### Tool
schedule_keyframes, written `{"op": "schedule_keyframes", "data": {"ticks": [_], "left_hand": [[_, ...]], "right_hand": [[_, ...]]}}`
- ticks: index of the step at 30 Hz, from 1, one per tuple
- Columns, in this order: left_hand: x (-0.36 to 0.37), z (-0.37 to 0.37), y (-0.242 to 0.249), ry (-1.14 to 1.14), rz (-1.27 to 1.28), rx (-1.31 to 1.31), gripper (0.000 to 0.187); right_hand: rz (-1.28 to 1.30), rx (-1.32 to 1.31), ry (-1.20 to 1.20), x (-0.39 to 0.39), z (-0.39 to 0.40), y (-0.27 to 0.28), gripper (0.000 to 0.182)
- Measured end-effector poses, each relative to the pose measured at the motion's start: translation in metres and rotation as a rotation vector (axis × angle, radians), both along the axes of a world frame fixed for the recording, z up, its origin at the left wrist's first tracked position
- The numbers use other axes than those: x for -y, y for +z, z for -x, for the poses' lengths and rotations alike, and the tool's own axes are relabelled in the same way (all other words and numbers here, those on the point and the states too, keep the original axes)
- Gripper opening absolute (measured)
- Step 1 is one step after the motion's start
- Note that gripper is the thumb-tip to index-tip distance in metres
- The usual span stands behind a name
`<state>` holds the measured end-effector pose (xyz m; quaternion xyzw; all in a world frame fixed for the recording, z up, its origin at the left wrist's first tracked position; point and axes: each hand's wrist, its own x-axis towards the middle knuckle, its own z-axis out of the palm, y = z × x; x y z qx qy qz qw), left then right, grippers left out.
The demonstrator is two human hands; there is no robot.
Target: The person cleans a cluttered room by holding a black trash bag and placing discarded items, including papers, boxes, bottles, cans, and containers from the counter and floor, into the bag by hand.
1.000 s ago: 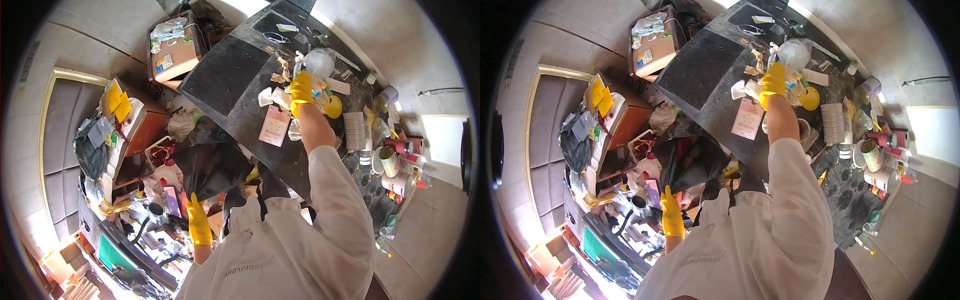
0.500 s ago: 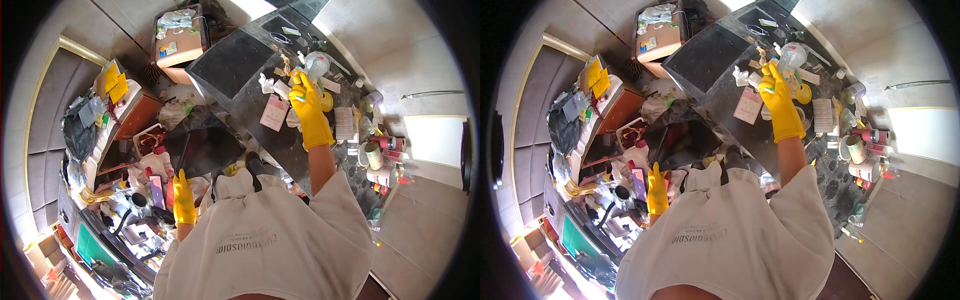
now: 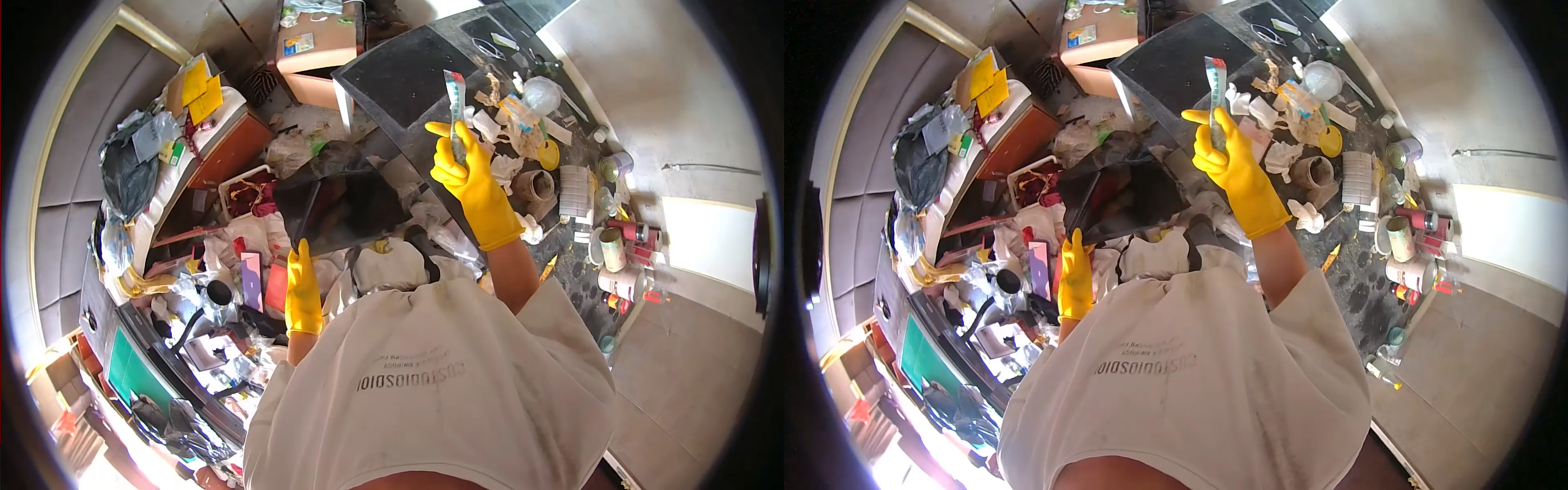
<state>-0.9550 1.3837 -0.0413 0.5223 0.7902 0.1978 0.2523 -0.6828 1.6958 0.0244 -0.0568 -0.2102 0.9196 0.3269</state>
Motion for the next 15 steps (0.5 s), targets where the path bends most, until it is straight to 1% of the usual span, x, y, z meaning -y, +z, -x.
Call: {"op": "schedule_keyframes", "data": {"ticks": [2,3,6,7,10,13,15], "left_hand": [[0.007,0.002,-0.010,0.014,-0.008,0.002,0.061],[0.010,0.002,-0.013,0.020,-0.010,0.006,0.061],[0.014,0.003,-0.020,0.038,-0.016,0.018,0.061],[0.016,0.003,-0.021,0.041,-0.019,0.018,0.061],[0.018,0.003,-0.025,0.051,-0.023,0.021,0.061],[0.017,0.002,-0.029,0.055,-0.026,0.023,0.061],[0.015,0.002,-0.032,0.053,-0.030,0.021,0.061]], "right_hand": [[0.039,0.224,-0.122,0.011,0.008,0.011,0.049],[0.030,0.232,-0.101,0.011,0.010,0.010,0.048],[0.022,0.366,-0.070,0.007,0.013,0.009,0.048],[0.000,0.499,-0.106,0.008,0.015,0.014,0.053],[0.061,0.256,-0.065,0.006,0.015,0.011,0.059],[0.030,0.090,-0.010,0.003,0.014,0.005,0.064],[0.037,0.025,0.037,-0.002,0.012,-0.004,0.061]]}}
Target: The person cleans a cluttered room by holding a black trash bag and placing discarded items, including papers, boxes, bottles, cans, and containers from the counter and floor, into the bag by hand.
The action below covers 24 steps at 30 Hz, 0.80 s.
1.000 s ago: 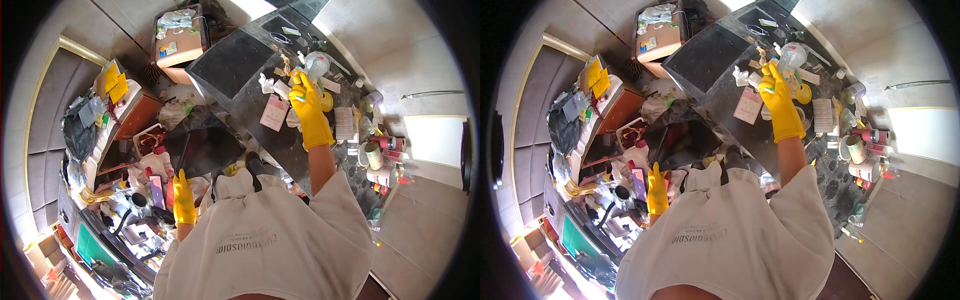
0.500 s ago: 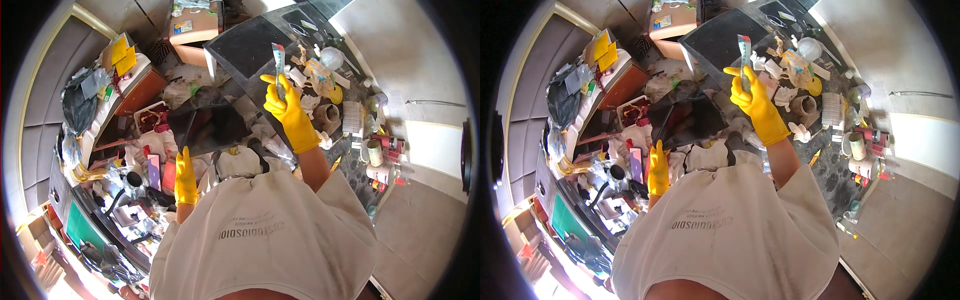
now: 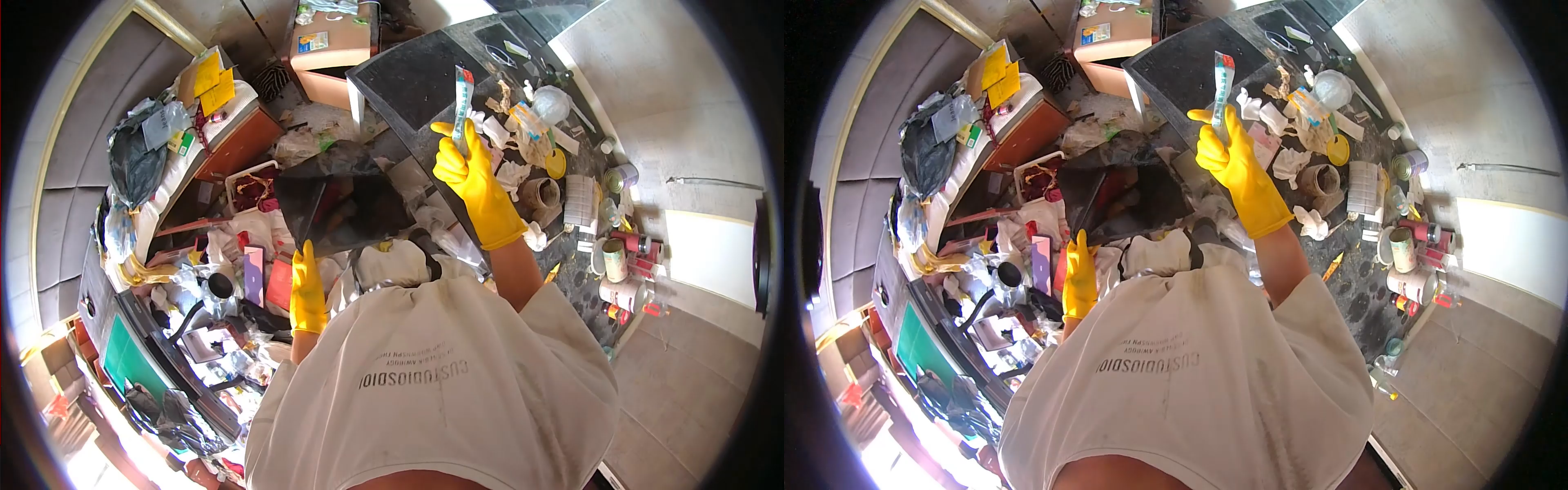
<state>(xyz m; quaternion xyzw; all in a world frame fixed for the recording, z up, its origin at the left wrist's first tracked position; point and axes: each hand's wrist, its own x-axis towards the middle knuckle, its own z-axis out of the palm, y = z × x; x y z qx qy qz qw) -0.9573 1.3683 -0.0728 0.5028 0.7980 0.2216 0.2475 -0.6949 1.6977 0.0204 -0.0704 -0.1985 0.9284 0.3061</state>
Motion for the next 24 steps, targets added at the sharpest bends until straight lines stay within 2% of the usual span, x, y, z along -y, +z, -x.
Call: {"op": "schedule_keyframes", "data": {"ticks": [4,10,13,19,22,24], "left_hand": [[-0.006,0.003,-0.006,-0.006,-0.003,0.001,0.061],[-0.013,0.007,-0.014,-0.016,-0.008,0.003,0.061],[-0.015,0.008,-0.016,-0.020,-0.012,0.005,0.061],[-0.015,0.008,-0.021,-0.021,-0.014,0.005,0.061],[-0.015,0.008,-0.024,-0.018,-0.014,0.004,0.060],[-0.015,0.009,-0.025,-0.018,-0.016,0.003,0.060]], "right_hand": [[0.126,-0.132,0.073,-0.011,-0.001,-0.010,0.054],[0.228,-0.039,-0.046,-0.010,0.000,0.003,0.042],[0.242,0.167,-0.232,-0.006,0.005,0.014,0.033],[-0.086,0.553,-0.515,-0.006,0.007,0.009,0.027],[-0.414,0.599,-0.525,-0.015,0.004,-0.004,0.027],[-0.473,0.861,-0.528,-0.015,0.004,-0.004,0.029]]}}
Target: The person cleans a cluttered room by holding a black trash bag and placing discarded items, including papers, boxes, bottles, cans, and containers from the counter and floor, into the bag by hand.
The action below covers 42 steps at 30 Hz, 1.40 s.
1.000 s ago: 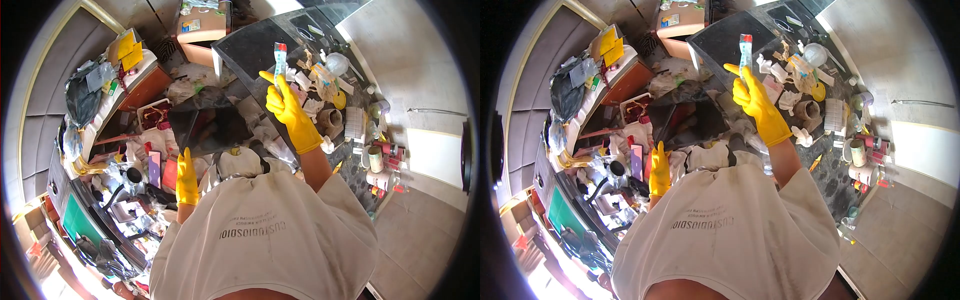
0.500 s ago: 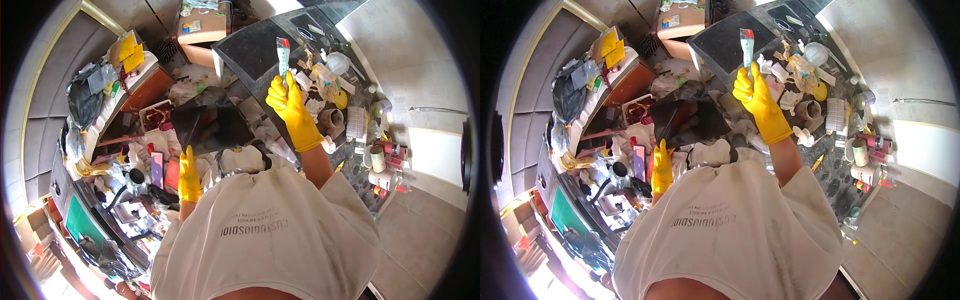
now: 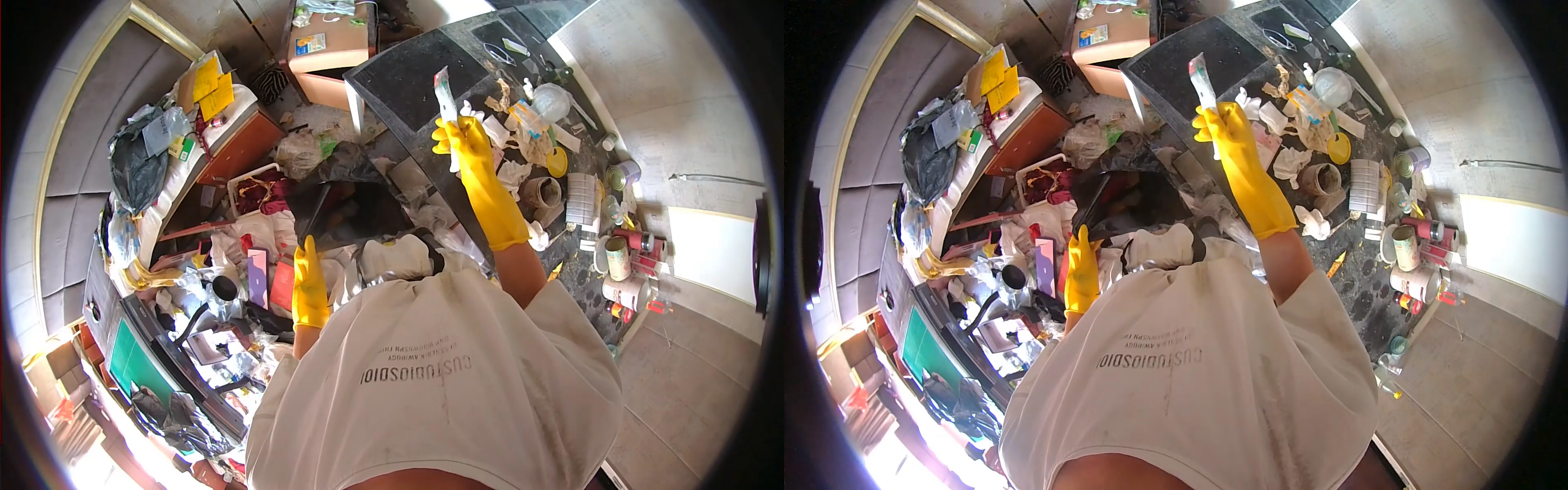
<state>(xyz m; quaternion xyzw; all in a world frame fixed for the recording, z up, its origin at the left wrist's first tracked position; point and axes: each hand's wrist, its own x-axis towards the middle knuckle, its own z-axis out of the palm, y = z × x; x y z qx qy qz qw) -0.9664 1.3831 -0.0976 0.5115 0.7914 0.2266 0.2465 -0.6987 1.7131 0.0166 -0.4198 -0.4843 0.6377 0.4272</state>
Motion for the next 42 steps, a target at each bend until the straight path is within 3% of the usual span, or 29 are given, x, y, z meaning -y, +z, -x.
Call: {"op": "schedule_keyframes", "data": {"ticks": [1,4,7,10,17,21,25,29,36,39,40,42], "left_hand": [[0.001,0.000,0.001,0.001,0.001,-0.003,0.060],[0.000,-0.008,0.026,-0.001,-0.010,-0.061,0.061],[0.002,-0.005,0.018,0.016,0.043,0.025,0.061],[-0.002,-0.005,0.019,-0.006,0.032,-0.007,0.061],[-0.003,-0.007,0.026,-0.015,0.033,0.014,0.060],[0.000,-0.010,0.033,-0.015,0.037,0.019,0.060],[0.002,-0.010,0.037,-0.015,0.038,0.027,0.059],[0.005,-0.011,0.037,-0.019,0.034,0.031,0.059],[0.005,-0.012,0.038,-0.023,0.031,0.042,0.058],[0.005,-0.011,0.037,-0.029,0.029,0.043,0.058],[0.005,-0.011,0.037,-0.028,0.030,0.044,0.058],[0.006,-0.011,0.037,-0.032,0.030,0.047,0.058]], "right_hand": [[0.001,0.129,-0.027,0.001,0.002,0.002,0.029],[-0.125,-0.062,0.015,0.002,0.007,-0.011,0.030],[-0.080,-0.116,0.084,-0.006,0.004,-0.019,0.030],[0.017,-0.269,-0.073,0.000,0.002,-0.025,0.030],[0.113,-0.322,0.000,0.008,-0.005,-0.047,0.028],[0.089,-0.271,-0.002,0.020,-0.003,-0.046,0.032],[0.405,-0.044,-0.067,0.018,-0.002,-0.038,0.036],[0.185,-0.091,-0.012,0.023,0.002,-0.042,0.038],[0.103,-0.239,-0.116,0.024,0.015,-0.057,0.037],[0.289,0.001,-0.034,0.012,-0.004,-0.055,0.046],[0.387,0.013,-0.080,0.011,-0.004,-0.047,0.059],[0.442,0.067,-0.109,0.011,-0.005,-0.038,0.060]]}}
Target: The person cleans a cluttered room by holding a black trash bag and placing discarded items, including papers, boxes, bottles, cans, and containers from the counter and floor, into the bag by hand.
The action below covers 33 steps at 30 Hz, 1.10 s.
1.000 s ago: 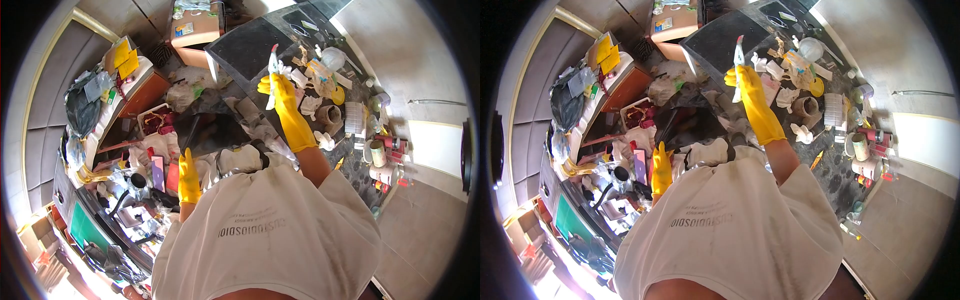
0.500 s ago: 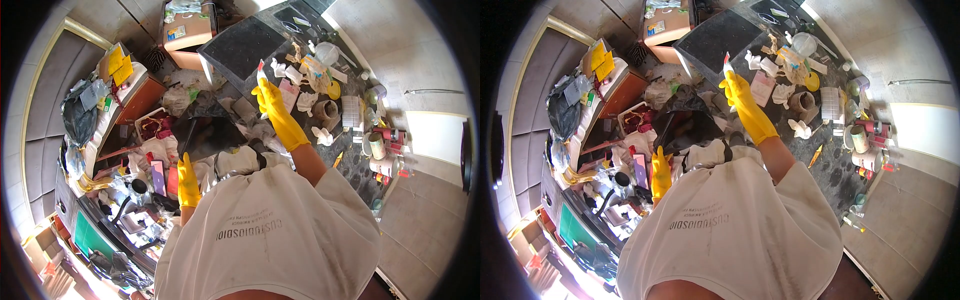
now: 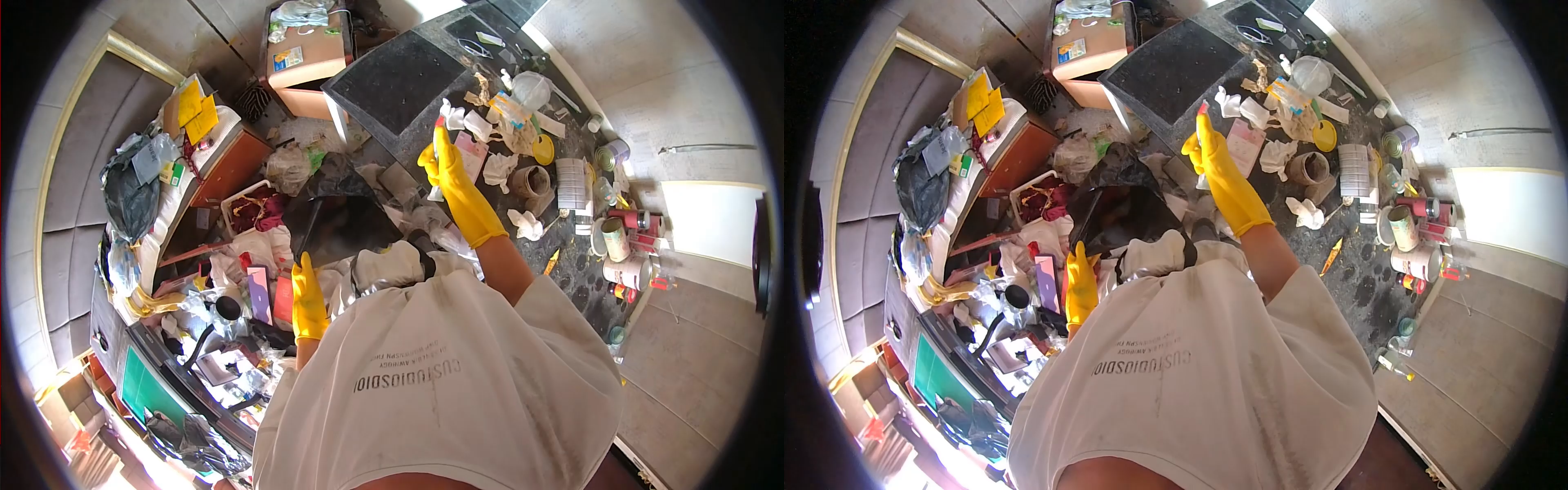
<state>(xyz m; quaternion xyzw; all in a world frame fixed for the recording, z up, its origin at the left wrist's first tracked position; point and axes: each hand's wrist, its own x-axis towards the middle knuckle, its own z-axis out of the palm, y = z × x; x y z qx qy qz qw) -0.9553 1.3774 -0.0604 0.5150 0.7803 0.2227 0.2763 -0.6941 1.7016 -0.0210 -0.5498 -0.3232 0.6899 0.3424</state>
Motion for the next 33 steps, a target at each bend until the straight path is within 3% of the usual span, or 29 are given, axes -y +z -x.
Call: {"op": "schedule_keyframes", "data": {"ticks": [15,24,27,33], "left_hand": [[-0.005,-0.003,0.000,-0.010,-0.041,0.030,0.056],[0.000,0.002,0.008,0.005,-0.062,-0.002,0.059],[0.002,0.005,0.012,0.025,-0.055,-0.004,0.060],[0.008,0.021,0.040,0.048,0.021,0.029,0.062]], "right_hand": [[-0.086,0.158,0.010,0.014,-0.009,-0.005,0.064],[-0.095,0.297,0.098,0.047,0.029,0.007,0.070],[-0.035,0.046,0.265,0.062,0.039,-0.021,0.059],[-0.276,-0.178,0.399,0.090,0.099,-0.081,0.048]]}}
